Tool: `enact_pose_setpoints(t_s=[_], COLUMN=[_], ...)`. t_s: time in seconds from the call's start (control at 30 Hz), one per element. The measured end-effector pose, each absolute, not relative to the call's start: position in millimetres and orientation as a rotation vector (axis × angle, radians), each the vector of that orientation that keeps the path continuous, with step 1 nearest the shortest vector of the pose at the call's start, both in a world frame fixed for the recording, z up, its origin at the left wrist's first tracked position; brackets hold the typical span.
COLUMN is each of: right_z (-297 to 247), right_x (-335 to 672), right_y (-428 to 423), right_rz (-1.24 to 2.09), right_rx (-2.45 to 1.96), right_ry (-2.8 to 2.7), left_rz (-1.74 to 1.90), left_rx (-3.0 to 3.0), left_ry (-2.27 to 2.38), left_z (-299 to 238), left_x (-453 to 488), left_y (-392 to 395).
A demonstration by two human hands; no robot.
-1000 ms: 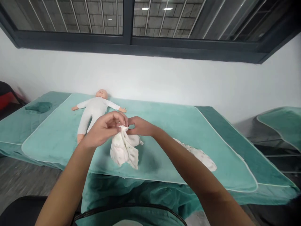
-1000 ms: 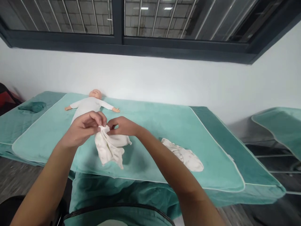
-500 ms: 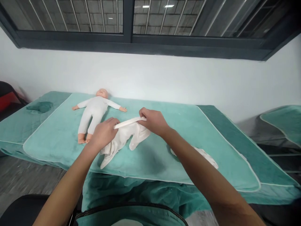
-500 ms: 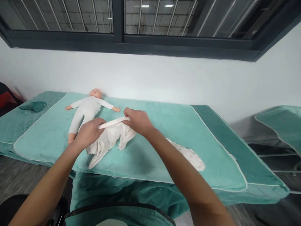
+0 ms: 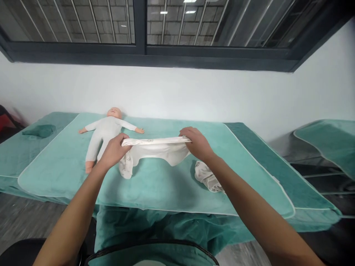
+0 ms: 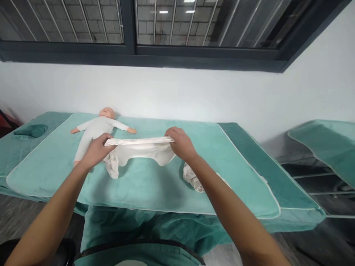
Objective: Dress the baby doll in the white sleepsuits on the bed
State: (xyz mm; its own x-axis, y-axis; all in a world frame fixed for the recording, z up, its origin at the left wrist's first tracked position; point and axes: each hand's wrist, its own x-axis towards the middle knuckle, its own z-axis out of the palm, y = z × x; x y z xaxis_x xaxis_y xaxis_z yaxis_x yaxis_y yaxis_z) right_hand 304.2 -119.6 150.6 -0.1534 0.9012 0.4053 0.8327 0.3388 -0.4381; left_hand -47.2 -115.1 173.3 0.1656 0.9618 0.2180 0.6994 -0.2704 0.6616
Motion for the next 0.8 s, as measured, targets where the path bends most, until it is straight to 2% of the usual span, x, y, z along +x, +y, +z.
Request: enact_pose_setpoints(t_s=[0.1, 0.17, 0.4, 0.5, 0.6, 0.7, 0.8], right_z=[152, 156, 153, 124, 79, 32, 2], right_x=[311, 321, 352, 331, 287, 240, 211], right_y=[-122, -121, -86, -66, -62, -71, -73], right_rz=[0.521, 0.624, 0.527, 0.305, 0.031, 0.164, 0.264], right_rx=[-1.425, -1.458, -1.788, -1.989, -1.877, -1.578, -1.714], right_ry=[-1.843, -1.808, -2.068, -2.04, -2.141, -2.402, -2.239], left_rz=[0.716, 0.608, 0.518, 0.531, 0.586, 0.503, 0.521], left_rx=[2.071, 2.125, 2.17, 2.203, 2.401, 2.615, 2.578], left_ry=[1.446, 1.457, 1.566, 1.816, 2.012, 1.654, 1.491], left_z=[183, 186, 173, 142, 92, 39, 3], left_x=[-53, -61, -73, -51, -15, 18, 35], left_y=[-117, -117, -82, -56, -50, -56, -51])
